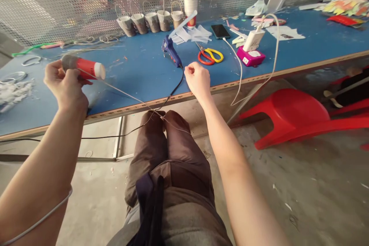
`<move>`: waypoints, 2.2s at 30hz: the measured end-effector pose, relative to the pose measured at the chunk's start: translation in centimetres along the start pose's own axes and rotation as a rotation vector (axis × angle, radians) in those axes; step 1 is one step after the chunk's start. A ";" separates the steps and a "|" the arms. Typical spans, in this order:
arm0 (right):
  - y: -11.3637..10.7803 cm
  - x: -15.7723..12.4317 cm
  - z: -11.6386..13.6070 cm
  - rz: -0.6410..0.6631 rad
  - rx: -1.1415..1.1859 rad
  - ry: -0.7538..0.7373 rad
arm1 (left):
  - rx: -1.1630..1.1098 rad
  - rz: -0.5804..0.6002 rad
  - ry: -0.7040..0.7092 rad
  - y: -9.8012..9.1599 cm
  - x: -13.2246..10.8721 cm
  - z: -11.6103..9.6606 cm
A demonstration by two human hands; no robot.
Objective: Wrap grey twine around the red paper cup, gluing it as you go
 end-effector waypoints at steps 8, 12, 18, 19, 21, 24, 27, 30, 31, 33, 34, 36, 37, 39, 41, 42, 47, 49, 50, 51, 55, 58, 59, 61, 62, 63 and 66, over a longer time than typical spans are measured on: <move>-0.3 -0.4 0.2 -0.011 0.002 -0.021 | -0.011 0.029 0.012 0.2 -0.3 -0.1; -0.4 -0.5 0.6 0.010 0.008 -0.016 | -0.011 0.030 0.010 0.2 -0.3 0.1; -0.2 -1.0 0.7 0.105 0.079 0.028 | 0.008 0.149 0.016 0.9 -1.3 -0.3; -0.4 -1.0 0.8 0.114 0.093 0.023 | 0.016 0.185 0.018 1.3 -1.6 -0.5; -0.6 -0.8 1.2 0.144 0.132 0.019 | 0.036 0.286 0.006 2.6 -2.1 -0.8; -0.7 -0.2 2.7 0.213 0.207 0.032 | 0.067 0.398 -0.001 4.8 -2.6 -1.6; 1.7 0.4 5.0 0.417 0.477 0.194 | 0.185 0.575 0.064 7.8 -2.9 -2.7; 6.3 0.6 8.2 0.625 0.781 0.390 | 0.280 0.677 0.253 9.8 -2.6 -4.2; 7.9 0.6 9.1 0.683 0.856 0.464 | 0.305 0.683 0.333 10.0 -2.3 -4.7; 11.0 0.2 10.9 0.797 1.028 0.631 | 0.343 0.672 0.505 10.2 -1.8 -5.5; 12.2 -0.1 11.7 0.855 1.129 0.712 | 0.359 0.666 0.582 10.2 -1.7 -5.7; 13.9 -0.7 13.4 0.964 1.319 0.837 | 0.388 0.657 0.689 10.1 -1.4 -5.7; 14.3 -0.9 13.9 1.011 1.371 0.881 | 0.402 0.652 0.708 10.1 -1.2 -5.5; 14.7 -1.3 14.1 1.091 1.348 0.936 | 0.425 0.648 0.675 9.9 -0.8 -4.7; 14.7 -1.4 13.4 1.163 1.179 0.902 | 0.429 0.650 0.578 9.7 -0.5 -3.8; 14.5 -1.1 13.0 1.179 1.058 0.813 | 0.421 0.657 0.517 9.7 -0.4 -3.3; 11.4 3.1 13.6 0.824 0.362 -0.071 | 0.309 0.763 0.142 9.6 -0.9 -1.4; 10.5 3.4 14.3 0.695 0.205 -0.256 | 0.230 0.811 -0.031 9.6 -1.4 -0.7; 10.2 3.4 14.4 0.651 0.164 -0.302 | 0.190 0.826 -0.106 9.6 -1.6 -0.5; 10.0 3.3 14.5 0.611 0.141 -0.330 | 0.153 0.837 -0.171 9.7 -1.9 -0.3; 9.6 3.0 14.6 0.511 0.142 -0.359 | 0.076 0.858 -0.336 9.8 -2.5 0.0; 9.7 3.0 14.2 0.494 0.170 -0.318 | 0.050 0.868 -0.407 9.8 -2.8 0.3; 9.8 2.9 14.1 0.491 0.177 -0.305 | 0.044 0.873 -0.424 9.8 -2.9 0.3; 9.9 2.9 14.0 0.482 0.190 -0.288 | 0.039 0.880 -0.443 9.9 -3.0 0.4; 9.9 2.9 13.9 0.475 0.198 -0.283 | 0.042 0.881 -0.445 9.9 -3.1 0.4; 9.9 2.8 13.9 0.468 0.206 -0.280 | 0.047 0.881 -0.444 9.9 -3.1 0.5; 9.9 2.8 13.9 0.451 0.219 -0.274 | 0.061 0.886 -0.449 9.9 -3.2 0.5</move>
Point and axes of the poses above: each hand's wrist, its own x-axis towards the middle knuckle, its own y-axis out of the palm, z = x × y, the point moved 8 cm from there along x, towards the middle knuckle, and after that the axes turned 7 degrees about -x, right-handed, at the moved point
